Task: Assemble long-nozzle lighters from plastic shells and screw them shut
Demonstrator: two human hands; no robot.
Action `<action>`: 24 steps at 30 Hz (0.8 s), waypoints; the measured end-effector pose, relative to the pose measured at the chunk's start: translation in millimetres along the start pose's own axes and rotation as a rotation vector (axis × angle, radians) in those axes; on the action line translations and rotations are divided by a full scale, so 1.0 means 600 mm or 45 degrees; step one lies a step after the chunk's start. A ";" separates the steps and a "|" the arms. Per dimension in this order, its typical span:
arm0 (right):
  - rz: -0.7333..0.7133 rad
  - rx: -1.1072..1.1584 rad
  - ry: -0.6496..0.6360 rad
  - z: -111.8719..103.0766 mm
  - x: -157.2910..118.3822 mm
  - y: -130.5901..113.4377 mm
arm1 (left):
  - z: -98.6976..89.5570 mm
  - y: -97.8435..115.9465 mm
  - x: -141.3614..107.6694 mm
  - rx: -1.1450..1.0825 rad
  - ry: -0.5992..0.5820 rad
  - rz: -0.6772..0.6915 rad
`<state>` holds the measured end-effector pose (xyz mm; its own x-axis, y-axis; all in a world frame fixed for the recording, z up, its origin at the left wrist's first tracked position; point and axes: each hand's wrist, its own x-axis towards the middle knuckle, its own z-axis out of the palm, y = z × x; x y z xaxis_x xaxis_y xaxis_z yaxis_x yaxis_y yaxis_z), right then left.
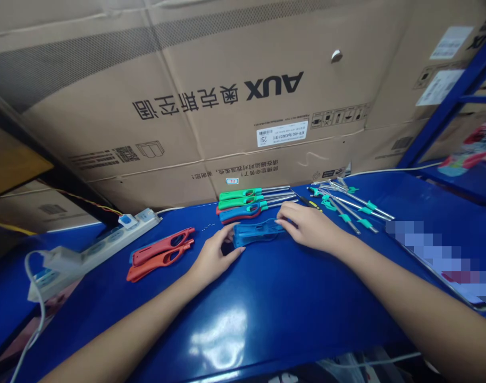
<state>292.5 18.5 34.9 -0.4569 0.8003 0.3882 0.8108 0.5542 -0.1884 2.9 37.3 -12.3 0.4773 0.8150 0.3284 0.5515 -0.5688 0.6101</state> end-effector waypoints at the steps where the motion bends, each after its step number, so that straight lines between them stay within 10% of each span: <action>1: 0.010 0.025 -0.040 -0.002 0.000 0.000 | 0.000 -0.001 0.000 0.002 0.002 0.001; 8: 0.001 0.091 -0.499 -0.001 -0.003 -0.008 | -0.002 0.002 -0.003 -0.036 0.021 0.053; 15: 0.097 -0.066 -0.309 -0.020 0.003 0.001 | -0.014 0.031 -0.009 0.083 -0.066 0.319; 19: 0.484 -0.361 -0.083 -0.044 0.005 0.047 | -0.011 0.028 -0.009 0.139 -0.191 0.420; 24: 1.174 -0.526 -0.232 -0.066 -0.015 0.136 | -0.008 0.019 -0.008 0.085 -0.145 0.400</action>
<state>377.2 47.3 52.0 0.3867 0.9167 0.1006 0.9216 -0.3881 -0.0057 3.6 27.3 -3.6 0.7025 0.5832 0.4079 0.4068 -0.7993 0.4423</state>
